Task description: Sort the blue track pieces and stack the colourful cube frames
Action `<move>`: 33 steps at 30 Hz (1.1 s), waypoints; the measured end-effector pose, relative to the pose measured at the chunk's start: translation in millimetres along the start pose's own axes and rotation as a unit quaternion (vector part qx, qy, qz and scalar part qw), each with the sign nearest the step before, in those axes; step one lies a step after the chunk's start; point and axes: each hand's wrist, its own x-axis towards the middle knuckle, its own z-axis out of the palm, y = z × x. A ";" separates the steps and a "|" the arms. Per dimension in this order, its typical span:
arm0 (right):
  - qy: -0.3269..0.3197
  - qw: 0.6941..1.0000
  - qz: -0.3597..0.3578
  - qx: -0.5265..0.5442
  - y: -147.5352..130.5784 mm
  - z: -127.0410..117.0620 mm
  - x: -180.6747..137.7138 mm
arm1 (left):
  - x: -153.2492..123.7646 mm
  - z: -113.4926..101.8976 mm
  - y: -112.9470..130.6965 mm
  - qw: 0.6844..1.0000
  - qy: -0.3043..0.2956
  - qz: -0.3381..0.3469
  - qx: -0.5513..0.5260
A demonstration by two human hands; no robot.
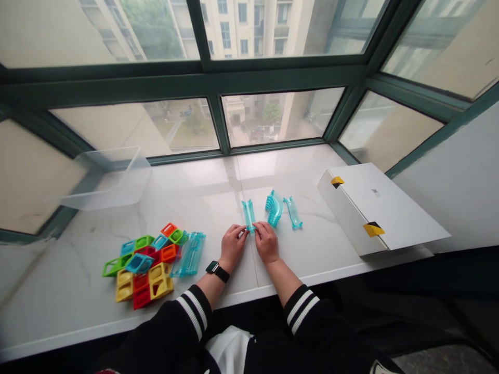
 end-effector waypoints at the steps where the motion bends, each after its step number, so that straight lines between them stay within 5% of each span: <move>1: -0.002 1.000 0.003 -0.002 0.0 -0.2 0.4 | 0.3 0.1 0.3 1.000 -0.002 -0.002 0.001; 33: -0.028 0.999 0.009 -0.020 0.7 -2.4 -0.6 | -0.8 1.0 -1.0 1.000 0.005 -0.023 0.012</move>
